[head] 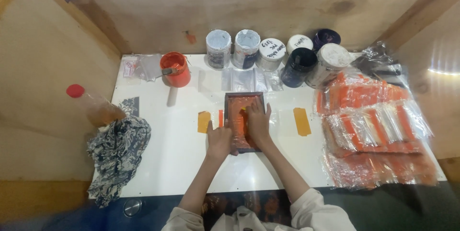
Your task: Spreading orange ink or paste into a rectangular frame using a small hand-held scraper tool.
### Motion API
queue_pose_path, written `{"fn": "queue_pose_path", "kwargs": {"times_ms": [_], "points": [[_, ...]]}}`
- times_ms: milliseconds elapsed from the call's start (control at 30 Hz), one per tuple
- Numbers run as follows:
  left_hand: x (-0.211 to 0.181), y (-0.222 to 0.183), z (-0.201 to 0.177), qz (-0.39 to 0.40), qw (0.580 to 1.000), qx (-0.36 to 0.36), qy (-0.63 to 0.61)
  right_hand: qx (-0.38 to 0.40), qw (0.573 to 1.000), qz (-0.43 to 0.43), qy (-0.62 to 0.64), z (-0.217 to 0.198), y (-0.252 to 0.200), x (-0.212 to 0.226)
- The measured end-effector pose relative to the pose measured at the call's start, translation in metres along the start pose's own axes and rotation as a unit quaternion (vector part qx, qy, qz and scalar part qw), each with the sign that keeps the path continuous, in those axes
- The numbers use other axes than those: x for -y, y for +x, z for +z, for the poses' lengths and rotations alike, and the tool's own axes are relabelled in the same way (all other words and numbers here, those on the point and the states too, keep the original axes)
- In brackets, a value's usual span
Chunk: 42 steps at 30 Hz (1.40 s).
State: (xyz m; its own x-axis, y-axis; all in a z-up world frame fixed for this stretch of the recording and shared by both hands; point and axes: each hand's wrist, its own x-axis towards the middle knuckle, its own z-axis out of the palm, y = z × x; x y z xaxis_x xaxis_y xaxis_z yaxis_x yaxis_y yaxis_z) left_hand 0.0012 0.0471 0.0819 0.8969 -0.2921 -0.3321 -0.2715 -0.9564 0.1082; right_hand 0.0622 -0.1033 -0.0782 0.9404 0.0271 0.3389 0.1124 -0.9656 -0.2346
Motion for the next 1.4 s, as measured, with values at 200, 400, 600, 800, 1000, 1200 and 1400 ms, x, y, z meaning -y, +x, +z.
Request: {"fn": "queue_pose_path", "kwargs": {"times_ms": [200,400,600,800,1000,1200,1400], "points": [[-0.001,-0.007,-0.014,-0.009,1.0,0.005,-0.006,0.028,1.0,-0.009,0.005,-0.013,-0.018,0.026],[-0.002,-0.006,-0.012,-0.009,1.0,0.01,0.002,0.032,0.997,-0.062,0.024,-0.009,-0.043,0.022],[0.006,0.014,0.02,0.01,1.0,0.012,-0.027,0.047,0.993,-0.086,0.068,-0.029,-0.066,0.014],[-0.001,0.003,0.002,0.006,1.0,-0.007,-0.007,0.061,0.988,-0.117,0.082,-0.042,-0.082,0.0],[0.001,0.002,0.015,0.008,0.999,-0.041,-0.009,0.047,0.992,-0.11,0.049,-0.039,-0.033,-0.026],[0.0,0.005,0.009,-0.005,1.0,0.005,0.004,0.022,0.994,-0.107,0.011,-0.029,-0.007,-0.014],[0.003,0.016,0.019,0.006,1.0,0.023,0.0,0.076,0.988,-0.137,-0.003,-0.044,-0.06,-0.022]]}}
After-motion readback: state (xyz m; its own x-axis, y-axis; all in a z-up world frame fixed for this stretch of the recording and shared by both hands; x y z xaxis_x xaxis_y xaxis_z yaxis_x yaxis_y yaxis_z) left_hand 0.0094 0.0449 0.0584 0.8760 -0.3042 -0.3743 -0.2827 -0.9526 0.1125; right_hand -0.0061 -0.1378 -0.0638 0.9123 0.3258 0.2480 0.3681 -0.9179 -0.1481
